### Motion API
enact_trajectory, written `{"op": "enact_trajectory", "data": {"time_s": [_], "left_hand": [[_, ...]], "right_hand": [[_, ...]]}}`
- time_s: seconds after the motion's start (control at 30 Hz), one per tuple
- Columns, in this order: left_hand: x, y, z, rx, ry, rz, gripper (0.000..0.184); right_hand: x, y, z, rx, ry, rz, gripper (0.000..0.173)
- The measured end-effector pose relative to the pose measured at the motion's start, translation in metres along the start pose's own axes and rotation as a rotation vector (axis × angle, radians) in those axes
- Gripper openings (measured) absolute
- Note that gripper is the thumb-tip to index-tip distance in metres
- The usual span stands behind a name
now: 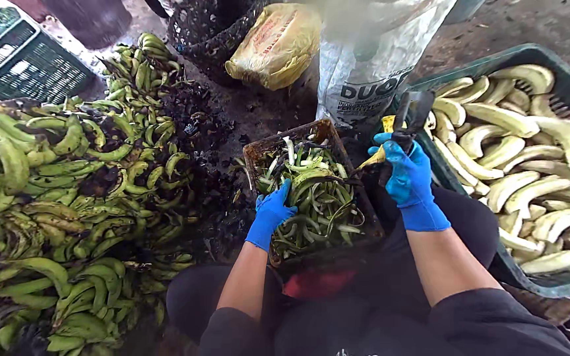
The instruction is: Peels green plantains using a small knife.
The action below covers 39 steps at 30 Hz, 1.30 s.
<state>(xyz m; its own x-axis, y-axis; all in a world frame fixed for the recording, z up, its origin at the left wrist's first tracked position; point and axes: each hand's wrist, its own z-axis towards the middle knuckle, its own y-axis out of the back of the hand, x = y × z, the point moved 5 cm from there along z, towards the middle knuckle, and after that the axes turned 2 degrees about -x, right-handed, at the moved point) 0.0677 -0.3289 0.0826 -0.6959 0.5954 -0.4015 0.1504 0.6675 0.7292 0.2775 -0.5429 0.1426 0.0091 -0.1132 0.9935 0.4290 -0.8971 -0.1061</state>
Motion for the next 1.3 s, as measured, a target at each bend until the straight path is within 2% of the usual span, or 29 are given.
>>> {"op": "enact_trajectory", "data": {"time_s": [0.1,0.17,0.23,0.3,0.43,0.5,0.57,0.67,0.77,0.9,0.93,1.0,1.07,1.2,1.3], "left_hand": [[-0.019,-0.020,0.002,-0.028,-0.034,0.127,0.104],[-0.018,-0.038,0.013,-0.053,-0.119,0.149,0.101],[-0.019,-0.036,0.016,-0.088,-0.112,0.106,0.099],[-0.021,-0.023,0.015,-0.143,-0.076,-0.017,0.094],[-0.003,0.031,0.000,-0.276,-0.070,-0.249,0.052],[0.007,0.059,-0.017,-0.348,-0.096,-0.442,0.043],[0.027,0.057,-0.020,-0.422,-0.139,-0.754,0.049],[0.049,0.015,0.008,-0.403,-0.063,-1.004,0.060],[0.050,-0.011,0.017,-0.412,0.015,-1.136,0.066],[0.042,-0.013,0.010,-0.351,-0.077,-1.446,0.055],[0.041,-0.019,0.011,-0.294,-0.097,-1.424,0.059],[0.035,-0.032,0.015,-0.205,-0.090,-1.386,0.084],[0.026,-0.027,0.013,-0.211,-0.116,-1.326,0.101],[0.008,-0.020,0.008,-0.150,-0.292,-1.174,0.113],[-0.005,-0.038,0.014,-0.049,-0.357,-1.019,0.105]], "right_hand": [[-0.020,-0.001,-0.001,0.020,-0.033,-0.165,0.041],[-0.029,-0.005,-0.003,0.037,-0.073,-0.269,0.044],[-0.032,-0.007,-0.001,0.035,-0.071,-0.272,0.046],[-0.023,-0.007,0.000,0.051,-0.006,-0.168,0.043],[0.007,-0.013,0.002,0.123,0.140,0.103,0.035],[0.010,-0.018,0.000,0.140,0.049,0.153,0.033],[-0.002,-0.024,-0.004,0.129,-0.106,0.190,0.033],[-0.023,-0.037,-0.001,0.076,-0.226,0.186,0.035],[-0.030,-0.037,0.000,-0.023,-0.251,0.072,0.036],[-0.029,-0.023,-0.001,-0.111,-0.217,-0.022,0.039],[-0.032,-0.021,0.000,-0.132,-0.222,-0.014,0.039],[-0.038,-0.020,0.004,-0.149,-0.234,0.031,0.039],[-0.041,-0.018,0.008,-0.156,-0.223,0.046,0.040],[-0.043,-0.014,0.005,-0.083,-0.247,-0.014,0.040],[-0.049,-0.027,0.009,0.027,-0.175,-0.140,0.040]]}}
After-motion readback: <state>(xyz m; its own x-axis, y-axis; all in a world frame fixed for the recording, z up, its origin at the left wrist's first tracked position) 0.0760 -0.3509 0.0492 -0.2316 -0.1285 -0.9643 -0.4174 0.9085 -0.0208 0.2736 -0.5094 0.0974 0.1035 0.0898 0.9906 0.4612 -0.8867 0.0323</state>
